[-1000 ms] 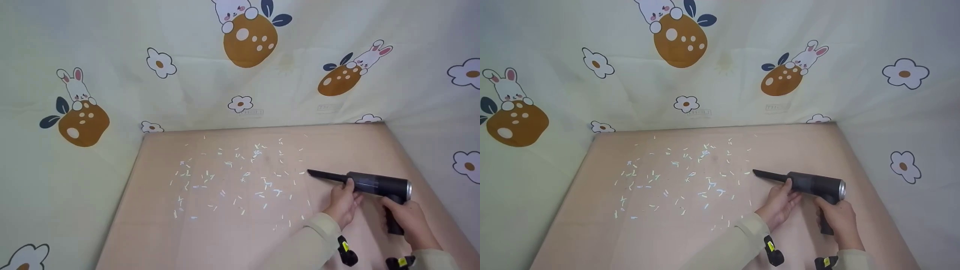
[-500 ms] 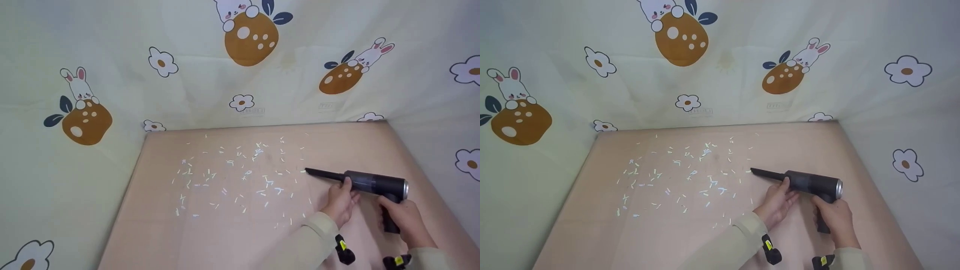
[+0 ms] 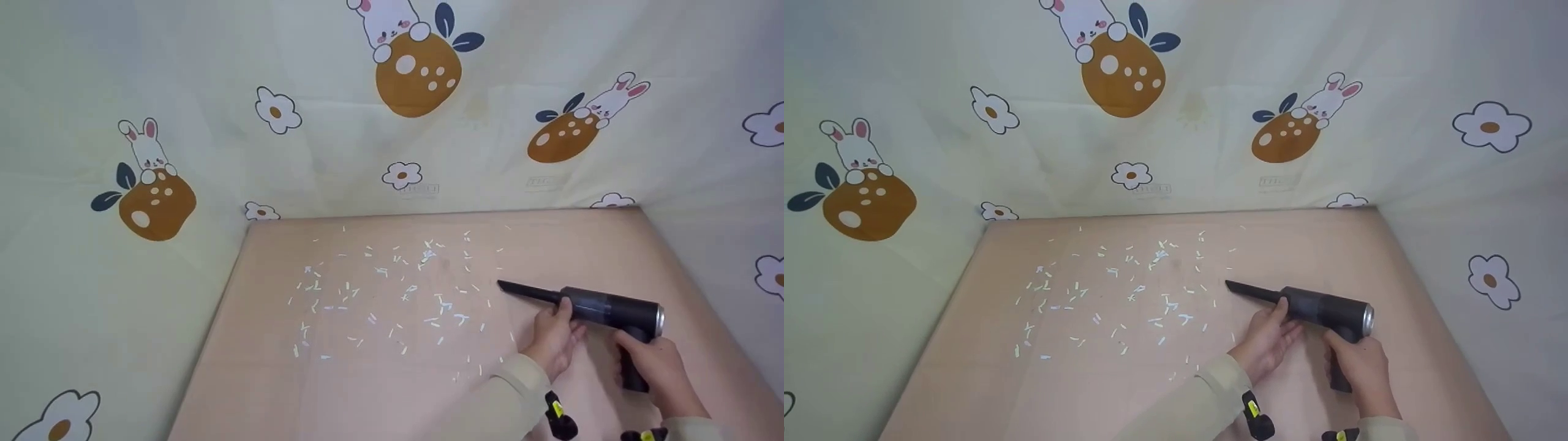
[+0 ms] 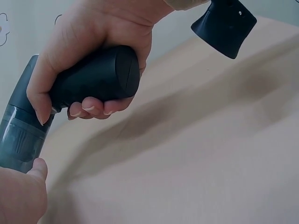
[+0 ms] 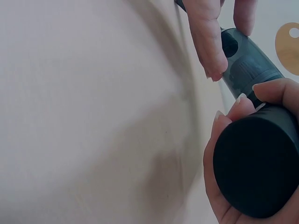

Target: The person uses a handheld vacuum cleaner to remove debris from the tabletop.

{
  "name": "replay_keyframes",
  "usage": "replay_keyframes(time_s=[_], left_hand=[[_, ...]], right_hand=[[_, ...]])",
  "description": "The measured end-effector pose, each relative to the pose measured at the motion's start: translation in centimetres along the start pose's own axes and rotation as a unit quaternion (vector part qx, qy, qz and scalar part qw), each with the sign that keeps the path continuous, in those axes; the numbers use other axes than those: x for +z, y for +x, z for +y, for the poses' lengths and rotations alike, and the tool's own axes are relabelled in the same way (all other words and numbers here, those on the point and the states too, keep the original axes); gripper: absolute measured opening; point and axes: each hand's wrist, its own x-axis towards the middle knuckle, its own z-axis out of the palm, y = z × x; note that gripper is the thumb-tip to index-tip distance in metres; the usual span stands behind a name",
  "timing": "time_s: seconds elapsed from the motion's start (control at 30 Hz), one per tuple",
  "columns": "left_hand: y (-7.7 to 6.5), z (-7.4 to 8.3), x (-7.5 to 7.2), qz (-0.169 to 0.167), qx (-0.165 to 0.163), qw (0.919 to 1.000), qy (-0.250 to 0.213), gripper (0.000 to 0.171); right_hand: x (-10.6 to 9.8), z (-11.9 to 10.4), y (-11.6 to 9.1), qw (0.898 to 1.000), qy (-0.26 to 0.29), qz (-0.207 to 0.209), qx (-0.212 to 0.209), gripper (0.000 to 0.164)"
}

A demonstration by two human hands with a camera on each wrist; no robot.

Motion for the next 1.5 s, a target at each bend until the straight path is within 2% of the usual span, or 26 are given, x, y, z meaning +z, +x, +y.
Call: replay_keyframes(time_s=[0.3, 0.6, 0.93, 1.23, 1.5], left_hand=[[0.6, 0.2, 0.1, 0.006, 0.003, 1.0, -0.002, 0.04], [1.2, 0.4, -0.1, 0.007, -0.003, 0.9999, 0.009, 0.043], [1.7, 0.6, -0.2, -0.008, -0.003, 0.9998, 0.019, 0.044], [2.0, 0.8, 0.2, -0.005, -0.002, 0.9998, 0.018, 0.037], [2.9, 1.4, 0.5, 0.001, -0.007, 0.9998, 0.02, 0.039]], right_hand=[[0.7, 0.0, 0.3, 1.0, 0.021, 0.002, -0.009, 0.036], [1.7, 0.0, 0.5, 0.998, 0.056, 0.015, -0.001, 0.044], [2.7, 0.1, 0.2, 0.995, 0.095, 0.035, 0.009, 0.034], [3.0, 0.0, 0.4, 0.99, 0.122, 0.061, 0.018, 0.042], [4.6, -1.0, 0.4, 0.984, 0.158, 0.083, -0.003, 0.031]])
